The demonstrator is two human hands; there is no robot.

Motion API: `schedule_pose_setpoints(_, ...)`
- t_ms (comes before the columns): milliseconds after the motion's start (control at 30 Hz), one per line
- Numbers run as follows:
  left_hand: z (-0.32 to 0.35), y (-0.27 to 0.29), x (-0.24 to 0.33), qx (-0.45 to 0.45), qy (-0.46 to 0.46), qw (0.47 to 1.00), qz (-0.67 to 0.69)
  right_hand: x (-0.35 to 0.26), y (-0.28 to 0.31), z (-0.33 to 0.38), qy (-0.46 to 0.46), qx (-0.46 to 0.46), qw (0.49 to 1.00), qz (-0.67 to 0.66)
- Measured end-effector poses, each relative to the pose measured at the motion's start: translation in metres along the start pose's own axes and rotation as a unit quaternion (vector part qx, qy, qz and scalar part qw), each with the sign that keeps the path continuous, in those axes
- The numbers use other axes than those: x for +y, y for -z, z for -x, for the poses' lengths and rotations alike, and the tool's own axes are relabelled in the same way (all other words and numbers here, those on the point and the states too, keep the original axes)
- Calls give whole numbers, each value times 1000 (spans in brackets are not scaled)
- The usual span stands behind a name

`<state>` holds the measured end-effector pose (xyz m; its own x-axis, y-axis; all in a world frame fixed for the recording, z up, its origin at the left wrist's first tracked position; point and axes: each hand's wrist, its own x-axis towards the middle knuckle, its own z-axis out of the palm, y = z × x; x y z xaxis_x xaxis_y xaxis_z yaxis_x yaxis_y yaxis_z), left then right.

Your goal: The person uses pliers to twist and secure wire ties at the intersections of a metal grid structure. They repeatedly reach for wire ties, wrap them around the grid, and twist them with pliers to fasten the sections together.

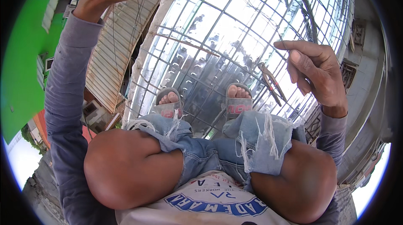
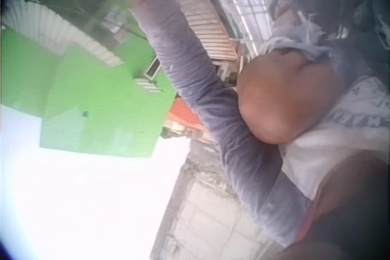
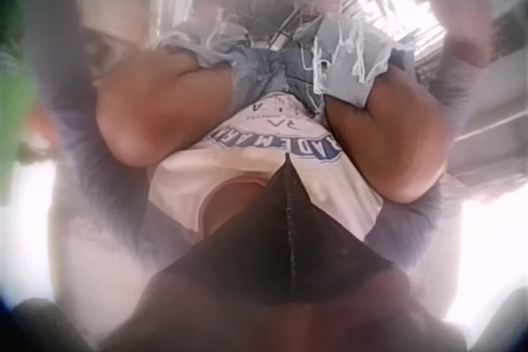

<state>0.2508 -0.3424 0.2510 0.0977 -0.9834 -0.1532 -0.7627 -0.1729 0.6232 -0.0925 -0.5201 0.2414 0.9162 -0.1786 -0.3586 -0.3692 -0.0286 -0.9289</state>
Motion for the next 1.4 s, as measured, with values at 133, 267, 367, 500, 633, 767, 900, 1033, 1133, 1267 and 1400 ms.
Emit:
schedule_pose_setpoints(133, 15, -18, -17, 7, -21, 1000, 3, 27, 35, 27, -50, 82, 989, 112)
schedule_pose_setpoints(267, 27, -62, -8, -40, -6, 998, 56, 48, 87, 48, -112, 37, 965, 234)
schedule_pose_setpoints(367, 31, -100, 5, -29, 44, 986, 157, 51, 78, 47, -63, 17, 911, 407)
schedule_pose_setpoints(500, 24, -144, 21, 74, 20, 965, 251, 34, 29, 6, 57, 17, 854, 516)
schedule_pose_setpoints(633, 21, -177, 29, 145, 14, 942, 303, 24, -26, -44, 95, -32, 962, 255)
schedule_pose_setpoints(767, 37, -165, 18, 46, 54, 962, 265, 16, -30, -59, 37, -21, 959, 279)
schedule_pose_setpoints(900, 62, -143, -26, 136, 94, 958, 232, 44, -2, -66, 110, 73, 894, 428)
schedule_pose_setpoints(1033, 65, -75, -96, 230, 236, 902, 281, 114, 77, -52, -5, 254, 854, 455)
schedule_pose_setpoints(1133, 46, -37, -138, 295, 266, 850, 346, 172, 120, -18, -39, 345, 842, 412)
schedule_pose_setpoints(1267, 48, -6, -170, 326, 212, 805, 448, 161, 114, -9, -79, 334, 830, 439)
schedule_pose_setpoints(1400, 15, 17, -168, 281, 199, 723, 599, 175, 149, 31, -137, 284, 851, 421)
